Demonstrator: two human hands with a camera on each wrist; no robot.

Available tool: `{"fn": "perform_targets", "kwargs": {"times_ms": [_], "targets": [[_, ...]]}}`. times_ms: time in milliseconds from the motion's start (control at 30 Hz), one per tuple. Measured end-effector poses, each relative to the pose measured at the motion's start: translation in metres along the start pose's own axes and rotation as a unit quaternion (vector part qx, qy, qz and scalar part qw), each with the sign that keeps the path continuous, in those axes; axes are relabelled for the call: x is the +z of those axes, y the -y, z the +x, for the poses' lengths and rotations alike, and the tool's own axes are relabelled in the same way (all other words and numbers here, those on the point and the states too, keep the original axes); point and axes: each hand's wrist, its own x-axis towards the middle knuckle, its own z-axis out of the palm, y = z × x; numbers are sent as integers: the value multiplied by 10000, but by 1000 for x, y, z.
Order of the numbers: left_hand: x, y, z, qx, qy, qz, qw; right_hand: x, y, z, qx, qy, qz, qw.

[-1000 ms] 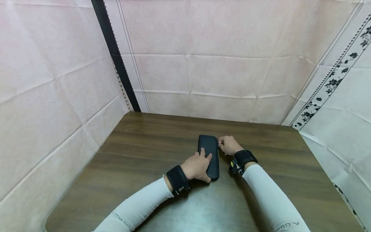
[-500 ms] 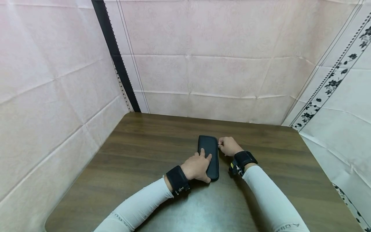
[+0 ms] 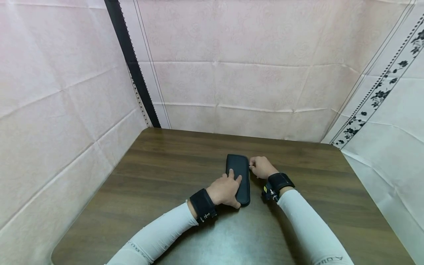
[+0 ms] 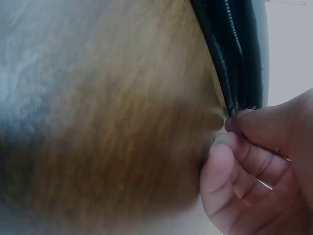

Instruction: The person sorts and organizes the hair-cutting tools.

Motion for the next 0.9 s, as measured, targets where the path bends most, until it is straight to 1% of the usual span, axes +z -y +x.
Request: {"fn": "perform_targets", "kwargs": {"times_ms": [200,400,700,900], "targets": [[1,0,2,16,23,2,10000,0,-1,-2,44,58,-9,10000],[0,0,1,4,50,6,10000,-1,-1,-5,-163,67,-23,9998],[1,0,0,31,73,-51,10000,1,-1,-10,-136,59,-39,9999],[-1,0,-1,4,87,-45,10000,3,0,-12,-284,-8,-139,9995]]}}
